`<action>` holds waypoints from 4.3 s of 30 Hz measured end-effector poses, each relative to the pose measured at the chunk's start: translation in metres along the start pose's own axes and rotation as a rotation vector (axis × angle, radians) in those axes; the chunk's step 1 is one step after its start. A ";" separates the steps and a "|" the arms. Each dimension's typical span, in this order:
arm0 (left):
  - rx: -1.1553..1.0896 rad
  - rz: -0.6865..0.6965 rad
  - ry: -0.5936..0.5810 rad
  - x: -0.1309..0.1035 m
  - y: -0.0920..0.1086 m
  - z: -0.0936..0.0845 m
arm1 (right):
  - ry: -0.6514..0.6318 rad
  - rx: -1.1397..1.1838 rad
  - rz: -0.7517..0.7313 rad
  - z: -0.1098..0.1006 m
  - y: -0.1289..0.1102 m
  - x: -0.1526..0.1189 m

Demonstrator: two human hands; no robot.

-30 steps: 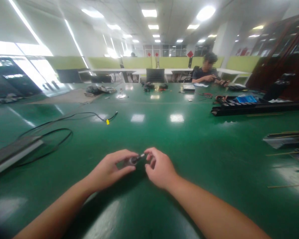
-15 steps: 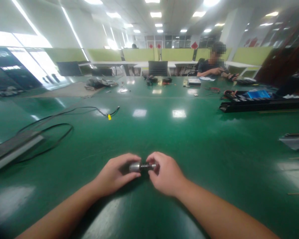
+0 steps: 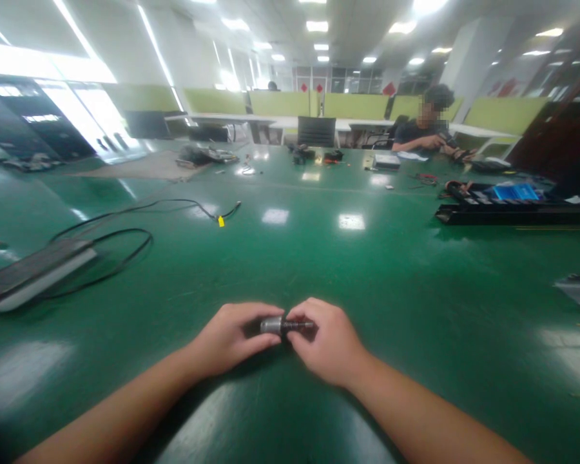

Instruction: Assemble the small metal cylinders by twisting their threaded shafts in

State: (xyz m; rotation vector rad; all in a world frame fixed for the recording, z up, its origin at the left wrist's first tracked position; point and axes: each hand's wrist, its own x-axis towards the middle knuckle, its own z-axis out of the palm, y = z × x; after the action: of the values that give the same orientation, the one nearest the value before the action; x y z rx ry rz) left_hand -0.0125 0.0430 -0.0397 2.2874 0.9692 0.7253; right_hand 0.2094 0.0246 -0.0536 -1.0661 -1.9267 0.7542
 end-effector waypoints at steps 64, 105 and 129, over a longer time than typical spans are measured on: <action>0.036 -0.045 0.044 -0.001 0.001 0.005 | -0.102 0.016 0.112 -0.006 0.006 0.005; 0.026 -0.047 0.094 -0.003 0.001 0.000 | -0.079 0.053 0.141 -0.009 0.005 0.005; 0.048 -0.027 0.125 -0.002 -0.001 -0.002 | -0.051 0.043 0.172 -0.009 0.007 0.005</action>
State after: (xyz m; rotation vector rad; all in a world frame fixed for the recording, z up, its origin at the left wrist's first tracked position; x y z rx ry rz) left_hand -0.0153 0.0429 -0.0395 2.2880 1.0823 0.8505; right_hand 0.2180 0.0328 -0.0531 -1.2072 -1.8694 0.9213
